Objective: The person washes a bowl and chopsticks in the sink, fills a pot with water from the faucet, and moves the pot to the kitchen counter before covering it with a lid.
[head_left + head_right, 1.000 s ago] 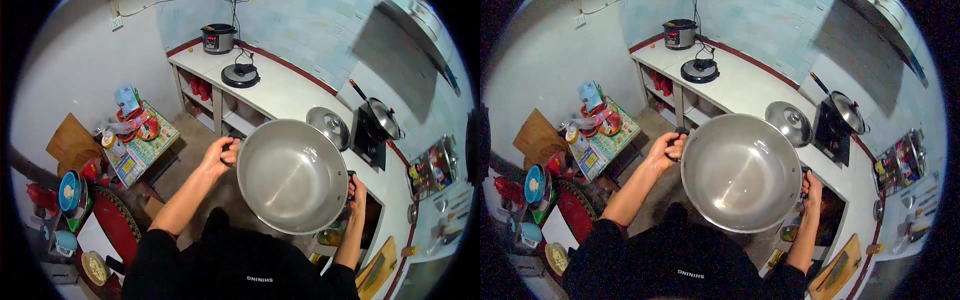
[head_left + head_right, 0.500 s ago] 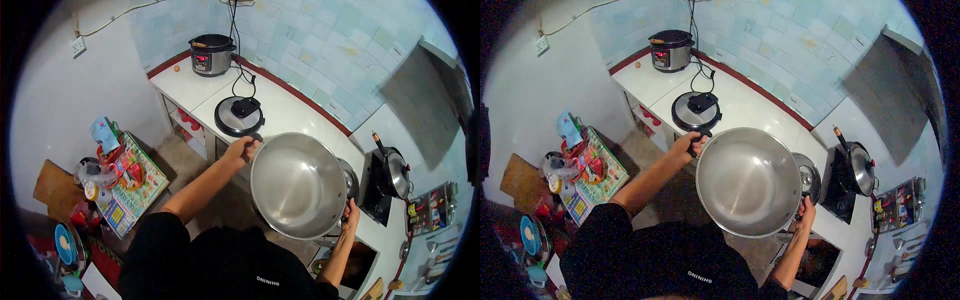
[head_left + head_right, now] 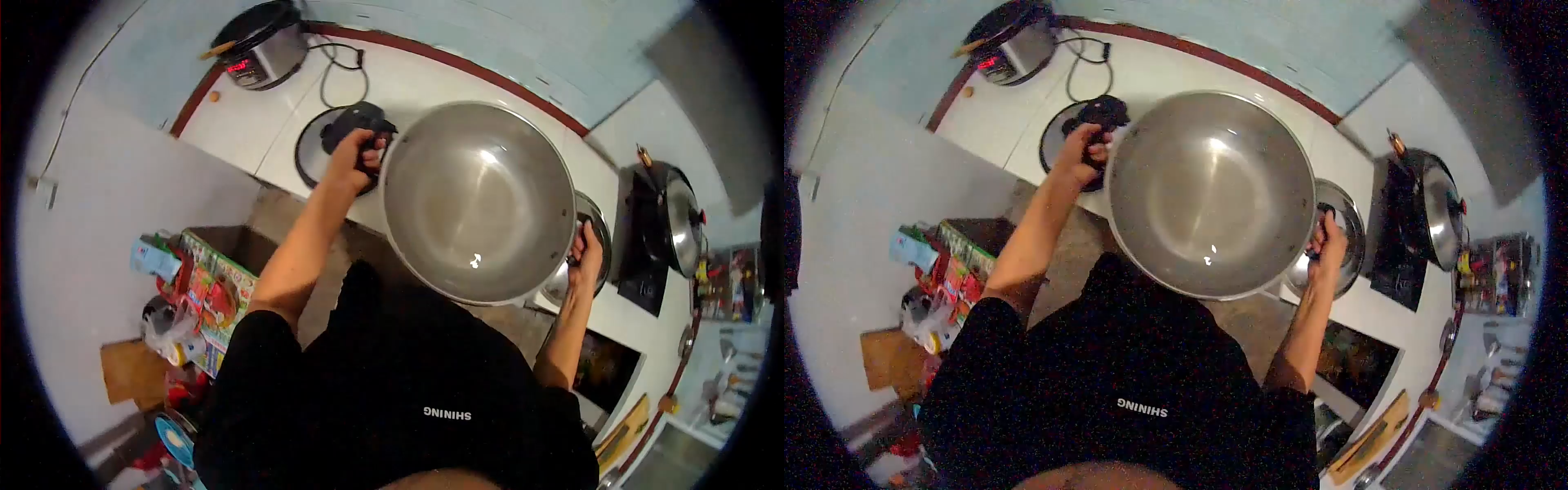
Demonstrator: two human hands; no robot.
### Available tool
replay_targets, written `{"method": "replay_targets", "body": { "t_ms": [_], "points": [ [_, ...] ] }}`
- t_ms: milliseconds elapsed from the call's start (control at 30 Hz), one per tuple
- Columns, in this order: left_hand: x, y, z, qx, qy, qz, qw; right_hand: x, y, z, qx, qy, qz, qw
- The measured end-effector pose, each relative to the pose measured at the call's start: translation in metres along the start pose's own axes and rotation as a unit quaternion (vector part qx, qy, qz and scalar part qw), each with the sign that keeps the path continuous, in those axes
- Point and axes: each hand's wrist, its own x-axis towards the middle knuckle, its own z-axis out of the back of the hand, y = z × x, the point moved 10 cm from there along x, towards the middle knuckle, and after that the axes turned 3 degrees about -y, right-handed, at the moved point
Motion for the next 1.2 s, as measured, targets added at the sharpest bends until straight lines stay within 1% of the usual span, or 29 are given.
{"method": "replay_targets", "body": {
  "t_ms": [33, 67, 100, 133, 233, 267, 367, 400, 433, 500, 567, 600, 633, 667, 700, 733, 767, 800, 833, 900, 933, 967, 1000, 1033, 1067, 1100, 1133, 1167, 1200],
  "points": [
    [0.019, 0.001, 0.003, -0.01, 0.011, 0.04, 0.999, 0.005, 0.0, -0.003, -0.001, -0.018, -0.005, 1.0],
    [0.03, -0.005, -0.003, 0.006, 0.009, 0.032, 0.999, 0.009, -0.003, 0.0, 0.003, -0.047, -0.003, 0.999],
    [0.039, -0.009, -0.009, 0.024, 0.006, 0.026, 0.999, 0.011, -0.007, -0.004, 0.028, -0.04, -0.014, 0.999],
    [0.05, -0.007, -0.014, 0.002, -0.006, 0.063, 0.998, 0.011, -0.008, -0.005, 0.037, -0.051, -0.004, 0.998],
    [0.092, -0.011, -0.039, 0.045, 0.078, 0.092, 0.992, 0.008, -0.013, 0.001, 0.053, -0.114, 0.004, 0.992],
    [0.104, -0.012, -0.045, 0.048, 0.076, 0.101, 0.991, 0.005, -0.013, 0.003, 0.054, -0.139, 0.004, 0.989],
    [0.137, -0.017, -0.065, 0.099, 0.073, 0.111, 0.986, 0.003, -0.018, -0.001, 0.073, -0.151, 0.015, 0.986],
    [0.151, -0.016, -0.074, 0.109, 0.102, 0.119, 0.982, 0.0, -0.023, 0.004, 0.069, -0.185, 0.011, 0.98],
    [0.163, -0.01, -0.084, 0.105, 0.134, 0.148, 0.974, -0.007, -0.024, 0.007, 0.071, -0.211, 0.016, 0.975],
    [0.185, -0.007, -0.101, 0.094, 0.189, 0.187, 0.96, -0.016, -0.027, -0.001, 0.075, -0.243, 0.021, 0.967],
    [0.195, -0.008, -0.122, 0.131, 0.235, 0.192, 0.944, -0.022, -0.042, 0.007, 0.107, -0.291, -0.006, 0.951],
    [0.205, -0.001, -0.127, 0.107, 0.225, 0.219, 0.943, -0.024, -0.04, -0.005, 0.128, -0.29, 0.01, 0.948],
    [0.218, 0.004, -0.132, 0.104, 0.264, 0.224, 0.932, -0.027, -0.039, -0.014, 0.148, -0.293, 0.026, 0.944],
    [0.23, 0.003, -0.132, 0.141, 0.22, 0.204, 0.944, -0.03, -0.045, -0.015, 0.158, -0.315, 0.019, 0.936],
    [0.225, -0.008, -0.142, 0.175, 0.217, 0.179, 0.943, -0.035, -0.051, -0.01, 0.167, -0.339, 0.015, 0.926],
    [0.234, -0.015, -0.143, 0.222, 0.21, 0.159, 0.939, -0.029, -0.057, -0.012, 0.211, -0.255, 0.038, 0.943],
    [0.244, -0.022, -0.139, 0.267, 0.202, 0.141, 0.932, -0.024, -0.051, -0.036, 0.253, -0.17, 0.06, 0.951],
    [0.264, -0.043, -0.129, 0.328, 0.171, 0.065, 0.927, -0.042, -0.057, -0.015, 0.164, -0.339, 0.055, 0.925],
    [0.292, -0.065, -0.115, 0.387, 0.138, -0.011, 0.911, -0.041, -0.069, -0.007, 0.202, -0.333, 0.064, 0.919],
    [0.364, -0.108, -0.071, 0.48, 0.093, -0.171, 0.855, -0.05, -0.072, -0.024, 0.196, -0.331, 0.073, 0.92],
    [0.382, -0.144, -0.057, 0.647, 0.028, -0.284, 0.707, -0.056, -0.073, -0.033, 0.186, -0.363, 0.073, 0.91],
    [0.389, -0.178, -0.03, 0.648, -0.065, -0.391, 0.65, -0.062, -0.071, -0.048, 0.174, -0.398, 0.073, 0.898],
    [0.426, -0.18, -0.011, 0.817, -0.098, -0.435, 0.366, -0.07, -0.066, -0.068, 0.162, -0.434, 0.073, 0.883],
    [0.423, -0.211, 0.016, 0.751, -0.211, -0.458, 0.426, -0.084, -0.059, -0.102, 0.152, -0.535, 0.034, 0.83],
    [0.393, -0.232, 0.017, 0.75, -0.235, -0.388, 0.481, -0.076, -0.064, -0.095, 0.165, -0.485, 0.061, 0.857],
    [0.397, -0.236, 0.031, 0.749, -0.264, -0.427, 0.432, -0.073, -0.071, -0.086, 0.176, -0.436, 0.089, 0.878],
    [0.381, -0.241, 0.029, 0.768, -0.267, -0.335, 0.477, -0.075, -0.07, -0.085, 0.167, -0.434, 0.097, 0.88],
    [0.376, -0.241, 0.028, 0.788, -0.248, -0.29, 0.483, -0.071, -0.069, -0.088, 0.161, -0.429, 0.106, 0.882],
    [0.39, -0.24, 0.041, 0.8, -0.259, -0.278, 0.465, -0.071, -0.073, -0.085, 0.171, -0.439, 0.101, 0.876]
  ]
}}
